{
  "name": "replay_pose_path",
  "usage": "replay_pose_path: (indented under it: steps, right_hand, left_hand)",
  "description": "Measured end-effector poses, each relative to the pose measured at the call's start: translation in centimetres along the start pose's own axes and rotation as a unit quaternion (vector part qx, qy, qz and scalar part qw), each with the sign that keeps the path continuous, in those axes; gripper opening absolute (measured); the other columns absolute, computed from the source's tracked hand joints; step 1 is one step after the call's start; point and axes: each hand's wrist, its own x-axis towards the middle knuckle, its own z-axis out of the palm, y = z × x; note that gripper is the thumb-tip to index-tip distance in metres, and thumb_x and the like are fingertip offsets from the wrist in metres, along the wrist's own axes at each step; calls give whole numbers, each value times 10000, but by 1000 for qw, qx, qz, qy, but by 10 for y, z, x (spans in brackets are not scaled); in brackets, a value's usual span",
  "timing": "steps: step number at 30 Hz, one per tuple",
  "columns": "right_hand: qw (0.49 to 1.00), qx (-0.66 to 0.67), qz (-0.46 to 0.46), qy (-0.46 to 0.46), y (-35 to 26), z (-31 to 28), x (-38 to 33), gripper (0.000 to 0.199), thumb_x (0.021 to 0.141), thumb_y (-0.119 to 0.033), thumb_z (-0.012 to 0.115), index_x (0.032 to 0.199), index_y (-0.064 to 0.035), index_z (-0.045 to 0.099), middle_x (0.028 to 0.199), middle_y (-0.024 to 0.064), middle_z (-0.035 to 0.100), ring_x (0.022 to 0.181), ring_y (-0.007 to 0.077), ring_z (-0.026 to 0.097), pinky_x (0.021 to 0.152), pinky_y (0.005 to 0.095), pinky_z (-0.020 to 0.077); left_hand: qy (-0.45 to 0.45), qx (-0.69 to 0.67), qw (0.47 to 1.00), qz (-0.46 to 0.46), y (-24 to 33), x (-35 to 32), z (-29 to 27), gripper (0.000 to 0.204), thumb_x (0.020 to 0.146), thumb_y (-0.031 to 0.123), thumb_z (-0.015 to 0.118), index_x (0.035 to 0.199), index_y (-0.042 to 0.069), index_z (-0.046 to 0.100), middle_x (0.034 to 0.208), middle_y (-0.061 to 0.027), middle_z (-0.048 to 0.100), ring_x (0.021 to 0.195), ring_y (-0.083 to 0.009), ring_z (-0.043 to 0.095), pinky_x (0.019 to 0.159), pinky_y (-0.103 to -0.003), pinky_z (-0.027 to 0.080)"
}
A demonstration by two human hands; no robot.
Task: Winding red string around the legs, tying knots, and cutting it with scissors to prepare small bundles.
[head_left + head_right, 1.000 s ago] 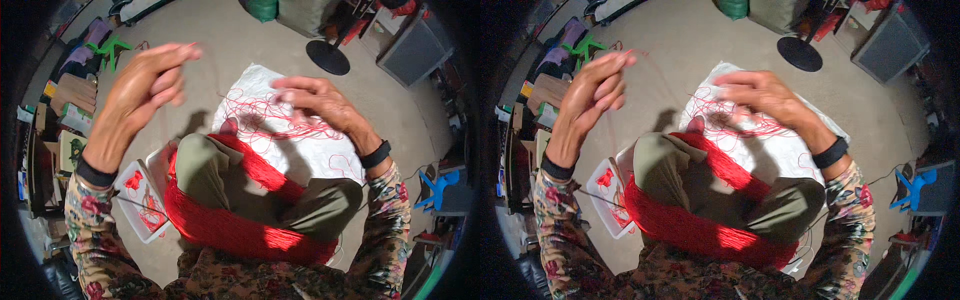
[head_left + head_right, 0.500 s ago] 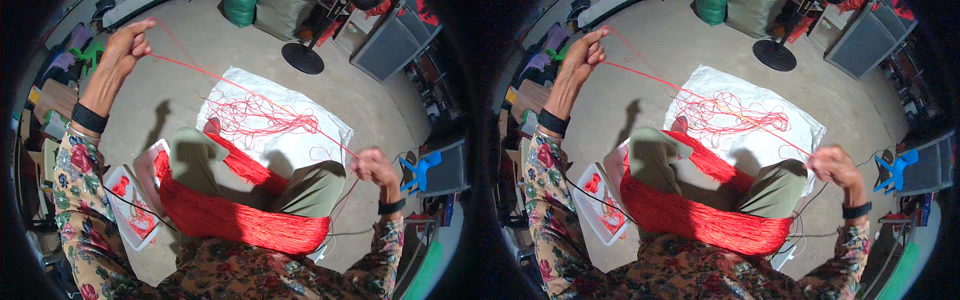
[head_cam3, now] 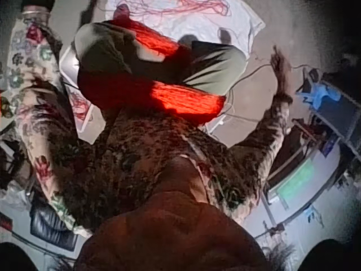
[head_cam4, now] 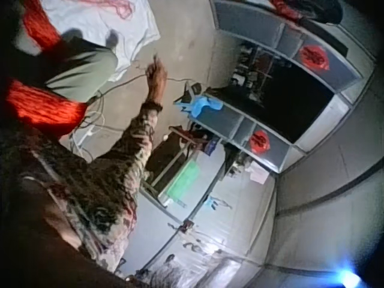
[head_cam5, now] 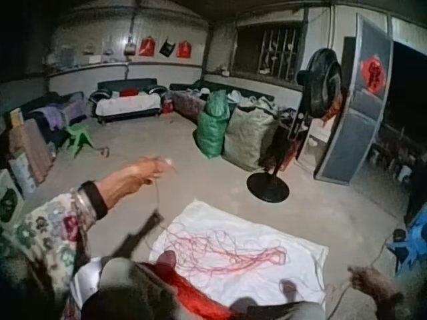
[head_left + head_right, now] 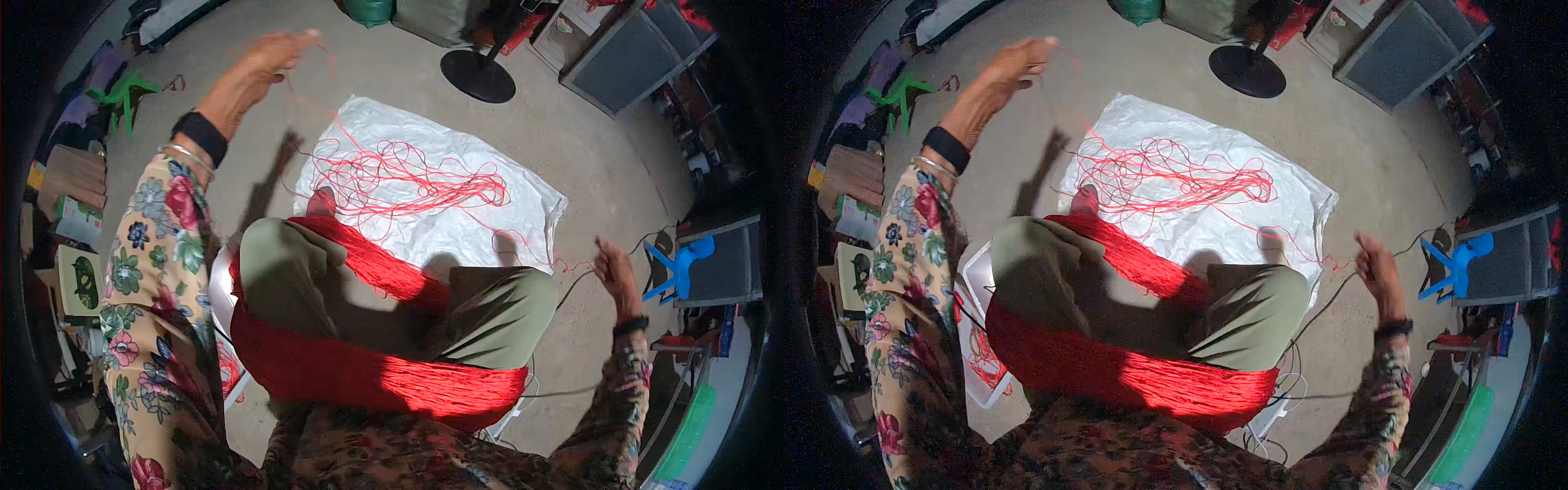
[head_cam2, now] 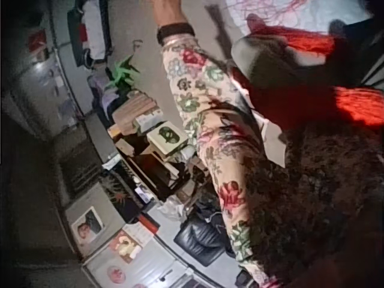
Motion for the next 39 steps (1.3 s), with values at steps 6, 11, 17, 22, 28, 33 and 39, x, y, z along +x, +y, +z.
replay_pose_path:
  steps: [6, 11, 17, 22, 28, 33, 39]
  right_hand:
    - [950, 226, 14, -212, -77, 196, 39, 140, 942, -198, 541, 968, -61, 543, 617, -58, 341, 499, 49, 304, 423, 209, 260]
    - [949, 197, -88, -231, -133, 275, 12, 184, 961, -185, 499, 1023, -17, 540, 651, -47, 368, 526, 47, 320, 442, 206, 284]
    - [926, 322, -97, -174, -98, 159, 163, 161, 951, -105, 463, 1068, 0, 495, 639, -36, 369, 516, 62, 332, 457, 212, 291]
    - [929, 358, -93, -15, -51, 58, 277, 139, 920, -15, 413, 1045, 1, 473, 588, -12, 361, 501, 103, 346, 473, 248, 347]
    - [986, 100, -91, 95, 14, 53, 313, 226, 893, -98, 495, 1075, 25, 545, 718, 76, 570, 577, 163, 559, 521, 254, 480]
    - [912, -381, -142, -48, -39, 162, 228, 309, 896, -211, 542, 1060, 45, 598, 866, 106, 653, 630, 194, 655, 449, 299, 503]
    - [895, -147, -234, -352, -140, 305, 24, 287, 899, -284, 589, 1015, -31, 660, 852, 41, 660, 610, 61, 581, 445, 191, 407]
  left_hand:
    - [-375, -136, 911, -109, 13, -46, 124, 357, 886, 351, 619, 1020, 21, 631, 955, -78, 672, 844, -127, 629, 766, -244, 514]
    - [-545, -184, 818, -31, 46, -82, 161, 344, 904, 345, 593, 1029, 26, 634, 875, -44, 633, 748, -58, 520, 650, -189, 433]
    - [-395, -36, 907, -144, -23, -49, 56, 264, 900, 292, 596, 892, 36, 664, 575, 21, 516, 485, -40, 406, 457, -219, 373]
    - [-207, 265, 932, -136, -125, -47, -116, 287, 852, 351, 642, 819, 68, 670, 574, 40, 445, 487, -84, 368, 448, -239, 318]
    - [-68, 120, 968, -208, -145, -109, -209, 293, 869, 313, 629, 773, 36, 641, 521, 19, 456, 410, -79, 377, 405, -237, 311]
    - [-123, 60, 965, -225, -64, -125, -169, 285, 878, 268, 623, 757, 10, 626, 490, 13, 449, 385, -68, 361, 388, -229, 293]
    - [-212, 21, 972, -98, 59, -139, -57, 311, 909, 271, 581, 764, -1, 627, 467, 10, 453, 381, -56, 368, 419, -212, 288]
